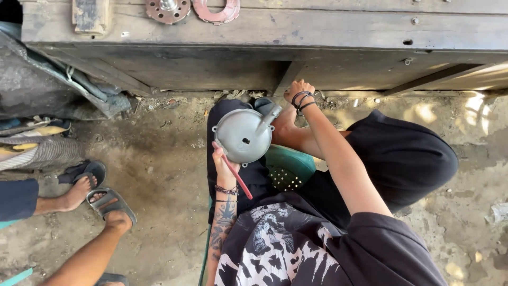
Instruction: The person sits on a chair and scrubs a grey metal part resting on their lap using a red-handled brush. They rotate the part to clean different areas, including the edges and the central hole, while other metal parts are visible on a nearby wooden table.
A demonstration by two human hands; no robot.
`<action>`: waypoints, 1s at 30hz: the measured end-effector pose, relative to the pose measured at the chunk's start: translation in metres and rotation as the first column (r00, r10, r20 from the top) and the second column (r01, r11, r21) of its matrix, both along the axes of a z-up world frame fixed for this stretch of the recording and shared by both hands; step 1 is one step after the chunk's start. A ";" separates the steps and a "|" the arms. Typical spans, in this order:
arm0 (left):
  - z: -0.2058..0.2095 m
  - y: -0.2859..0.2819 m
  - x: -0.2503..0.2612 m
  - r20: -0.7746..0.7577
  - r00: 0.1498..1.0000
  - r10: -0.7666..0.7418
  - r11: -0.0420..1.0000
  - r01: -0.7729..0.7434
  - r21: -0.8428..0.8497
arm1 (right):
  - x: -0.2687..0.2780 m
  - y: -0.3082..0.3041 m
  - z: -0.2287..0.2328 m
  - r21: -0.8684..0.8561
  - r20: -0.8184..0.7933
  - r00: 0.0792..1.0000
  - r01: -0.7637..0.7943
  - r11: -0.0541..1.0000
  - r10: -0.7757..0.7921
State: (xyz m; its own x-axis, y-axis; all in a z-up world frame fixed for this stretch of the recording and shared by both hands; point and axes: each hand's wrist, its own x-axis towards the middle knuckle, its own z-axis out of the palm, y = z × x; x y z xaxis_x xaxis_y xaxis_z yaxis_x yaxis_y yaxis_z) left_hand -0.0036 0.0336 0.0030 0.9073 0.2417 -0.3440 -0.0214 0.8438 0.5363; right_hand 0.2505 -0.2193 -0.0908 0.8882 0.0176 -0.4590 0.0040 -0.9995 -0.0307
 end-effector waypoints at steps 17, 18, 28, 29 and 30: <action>-0.018 0.000 -0.002 0.029 0.993 -0.115 0.993 0.115 -0.014 | 0.034 0.024 -0.015 -0.141 -0.169 0.922 -0.372 0.917 0.348; -0.015 -0.001 -0.001 0.026 0.993 -0.112 0.993 0.113 -0.020 | 0.036 0.025 -0.019 -0.099 -0.109 0.916 -0.395 0.913 0.385; -0.002 -0.011 0.003 0.029 0.997 -0.078 0.997 0.077 0.025 | 0.037 0.011 0.103 0.817 -0.370 0.905 0.209 0.538 0.210; -0.008 -0.012 0.002 0.032 0.997 -0.075 0.997 0.075 0.022 | 0.037 0.007 0.119 0.815 -0.369 0.905 0.206 0.541 0.212; -0.013 -0.013 0.002 -0.003 0.997 -0.074 0.997 0.074 0.005 | 0.039 0.004 0.136 0.816 -0.391 0.890 0.215 0.537 0.237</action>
State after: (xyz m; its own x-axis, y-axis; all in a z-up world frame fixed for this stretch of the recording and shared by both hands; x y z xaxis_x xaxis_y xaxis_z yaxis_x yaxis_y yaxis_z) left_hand -0.0014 0.0206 -0.0101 0.9219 0.1758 -0.3454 0.0423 0.8403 0.5404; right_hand 0.2896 -0.2154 0.0455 0.6090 0.5915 -0.5284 -0.2240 -0.5108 -0.8300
